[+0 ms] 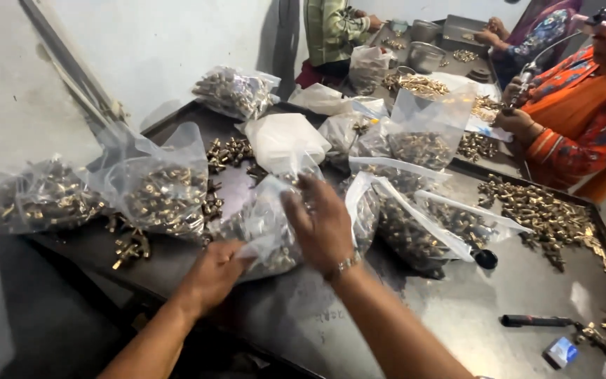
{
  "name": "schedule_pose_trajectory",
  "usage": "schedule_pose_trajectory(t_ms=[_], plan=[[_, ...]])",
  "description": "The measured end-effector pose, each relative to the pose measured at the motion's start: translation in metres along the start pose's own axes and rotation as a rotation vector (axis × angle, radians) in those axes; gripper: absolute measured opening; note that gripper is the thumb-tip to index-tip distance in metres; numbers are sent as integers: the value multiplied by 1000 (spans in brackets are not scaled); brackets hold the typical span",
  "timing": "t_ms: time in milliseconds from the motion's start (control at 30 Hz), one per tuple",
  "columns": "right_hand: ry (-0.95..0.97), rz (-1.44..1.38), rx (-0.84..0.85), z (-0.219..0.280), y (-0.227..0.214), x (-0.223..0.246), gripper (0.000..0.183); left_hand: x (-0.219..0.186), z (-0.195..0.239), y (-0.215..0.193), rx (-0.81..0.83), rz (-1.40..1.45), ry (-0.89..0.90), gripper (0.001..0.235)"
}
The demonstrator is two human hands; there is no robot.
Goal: Packing small brass metal fittings into plastic bags and sealing them by hand.
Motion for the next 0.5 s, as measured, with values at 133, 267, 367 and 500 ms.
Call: schedule_pose_trajectory(t_ms=[133,267,367,500], plan=[[219,-188,82,57,-16,37,44,-59,37,26,215,287,1,24],[481,-708,48,118,-32,5,31,-100,73,61,329,342,148,23],[506,-800,-65,159,-74,1,26,-118,101,94,388,393,-39,25],[770,-1105,-177,190,-111,-1,33,-172,128,107,535,477,25,39]])
Point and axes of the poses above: each hand's wrist, its own z-axis away from the middle knuckle, its own y-axis out of the palm, x = y × z, the point moved 4 cm from there along -z, towards the middle knuckle, and after that the axes turned 4 degrees about z, right-handed, at the moved point
